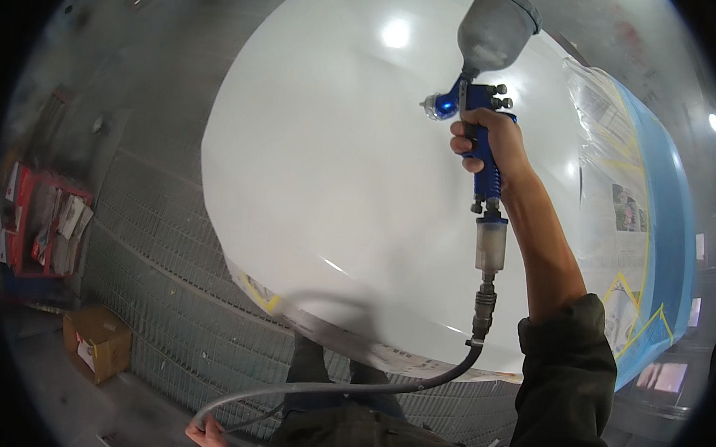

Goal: The person uses a spray gun to apply white paint to a car hood in a paint booth. The hood is masked with newspaper and tape, and the person moves around the hood to apply even coats of paint.

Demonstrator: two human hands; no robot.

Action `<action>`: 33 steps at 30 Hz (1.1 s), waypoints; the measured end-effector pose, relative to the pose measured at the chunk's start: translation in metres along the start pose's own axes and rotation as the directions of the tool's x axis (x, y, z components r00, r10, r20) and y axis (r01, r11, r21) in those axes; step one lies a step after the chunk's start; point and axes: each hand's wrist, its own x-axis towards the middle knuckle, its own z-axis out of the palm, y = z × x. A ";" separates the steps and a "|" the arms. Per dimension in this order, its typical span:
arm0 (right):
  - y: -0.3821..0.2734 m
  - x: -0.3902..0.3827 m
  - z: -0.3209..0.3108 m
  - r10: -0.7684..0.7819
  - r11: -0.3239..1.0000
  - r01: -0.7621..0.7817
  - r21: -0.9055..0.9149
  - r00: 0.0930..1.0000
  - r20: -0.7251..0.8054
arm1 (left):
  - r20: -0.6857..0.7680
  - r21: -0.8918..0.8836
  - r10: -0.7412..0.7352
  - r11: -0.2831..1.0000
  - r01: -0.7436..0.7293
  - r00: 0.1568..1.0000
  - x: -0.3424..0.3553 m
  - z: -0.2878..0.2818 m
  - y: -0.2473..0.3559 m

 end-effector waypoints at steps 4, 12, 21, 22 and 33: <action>0.003 -0.020 -0.061 0.021 1.000 -0.021 0.000 0.997 -0.080 | 0.043 0.013 -0.040 0.999 0.039 0.998 -0.011 0.018 -0.009; 0.004 -0.079 -0.173 0.045 0.998 -0.056 -0.031 0.958 -0.282 | 0.363 0.157 0.051 0.981 -0.114 0.931 -0.041 0.040 -0.014; 0.012 -0.129 -0.301 0.059 0.997 -0.076 -0.018 0.883 -0.467 | 0.511 0.224 0.304 0.856 -0.466 0.804 -0.086 0.087 0.028; 0.011 -0.133 -0.310 0.052 0.997 -0.075 -0.027 0.871 -0.489 | 0.530 0.273 0.314 0.817 -0.509 0.788 -0.092 0.094 0.044; -0.003 -0.139 -0.377 -0.164 0.956 -0.057 -0.286 0.705 -0.690 | 0.559 0.131 0.372 0.842 -0.523 0.741 -0.109 0.116 0.069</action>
